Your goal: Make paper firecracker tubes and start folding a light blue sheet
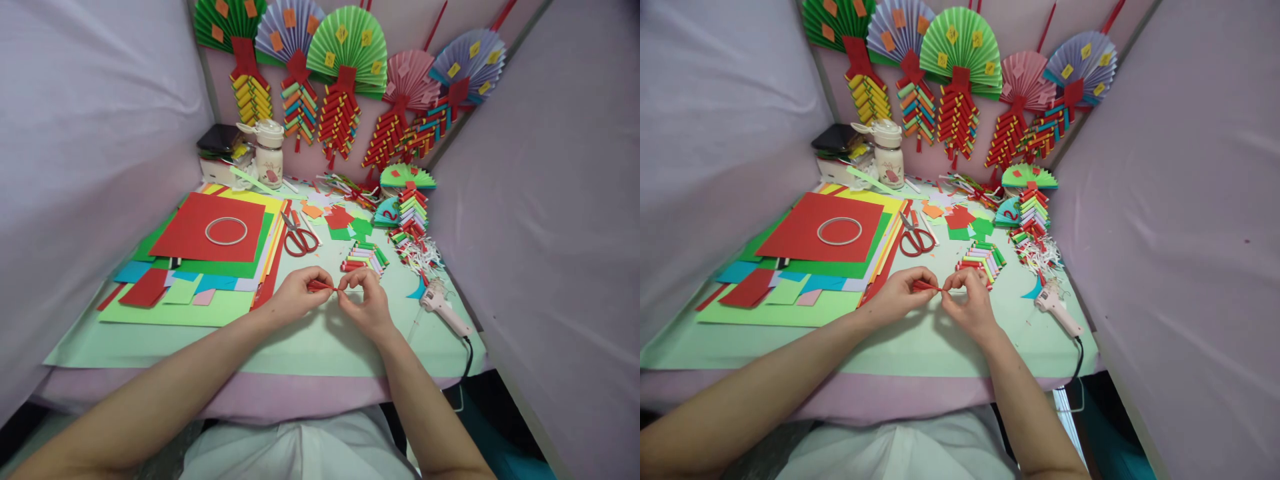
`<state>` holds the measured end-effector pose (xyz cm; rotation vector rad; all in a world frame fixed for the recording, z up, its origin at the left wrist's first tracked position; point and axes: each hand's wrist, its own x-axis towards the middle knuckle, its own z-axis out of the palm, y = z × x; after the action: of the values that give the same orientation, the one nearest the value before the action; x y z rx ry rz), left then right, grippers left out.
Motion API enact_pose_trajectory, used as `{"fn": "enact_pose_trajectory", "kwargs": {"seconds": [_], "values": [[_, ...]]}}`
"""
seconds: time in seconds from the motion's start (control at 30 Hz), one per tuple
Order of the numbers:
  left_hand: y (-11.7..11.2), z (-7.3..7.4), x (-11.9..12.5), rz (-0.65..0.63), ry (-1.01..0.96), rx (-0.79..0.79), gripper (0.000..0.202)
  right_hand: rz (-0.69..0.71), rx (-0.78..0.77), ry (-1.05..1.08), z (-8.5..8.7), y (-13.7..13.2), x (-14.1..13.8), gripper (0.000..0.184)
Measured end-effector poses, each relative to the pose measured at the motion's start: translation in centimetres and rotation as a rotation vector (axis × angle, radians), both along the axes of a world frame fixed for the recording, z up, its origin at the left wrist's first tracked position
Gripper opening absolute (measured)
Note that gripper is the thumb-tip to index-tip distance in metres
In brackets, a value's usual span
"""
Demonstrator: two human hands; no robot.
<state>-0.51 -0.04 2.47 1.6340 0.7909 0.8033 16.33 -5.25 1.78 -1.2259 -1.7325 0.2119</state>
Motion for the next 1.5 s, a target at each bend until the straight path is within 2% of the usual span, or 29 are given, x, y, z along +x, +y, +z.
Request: {"fn": "enact_pose_trajectory", "kwargs": {"seconds": [0.43, 0.77, 1.03, 1.23, 1.33, 1.43, 1.5], "values": [[0.03, -0.15, 0.04, 0.001, 0.005, 0.043, 0.006, -0.002, 0.047, -0.02, -0.17, 0.04, 0.06, 0.024], [-0.09, -0.31, -0.17, 0.029, -0.025, 0.178, 0.005, 0.021, 0.079, 0.052, -0.68, 0.18, 0.17, 0.027], [-0.25, -0.24, -0.17, 0.02, 0.002, 0.213, 0.006, 0.013, 0.097, 0.03, -0.46, 0.14, 0.1, 0.026], [-0.29, -0.28, -0.22, 0.03, 0.008, 0.182, 0.008, 0.009, 0.09, 0.02, -0.33, 0.1, 0.09, 0.026], [-0.29, -0.39, -0.18, 0.031, -0.03, 0.138, 0.022, 0.004, 0.095, 0.013, -0.41, 0.08, 0.15, 0.026], [-0.17, -0.52, -0.06, 0.024, -0.099, 0.059, 0.036, -0.019, 0.117, -0.02, -0.48, 0.11, 0.2, 0.026], [-0.03, -0.54, 0.04, 0.013, -0.159, -0.03, 0.033, -0.032, 0.141, -0.054, -0.53, 0.18, 0.22, 0.027]]}}
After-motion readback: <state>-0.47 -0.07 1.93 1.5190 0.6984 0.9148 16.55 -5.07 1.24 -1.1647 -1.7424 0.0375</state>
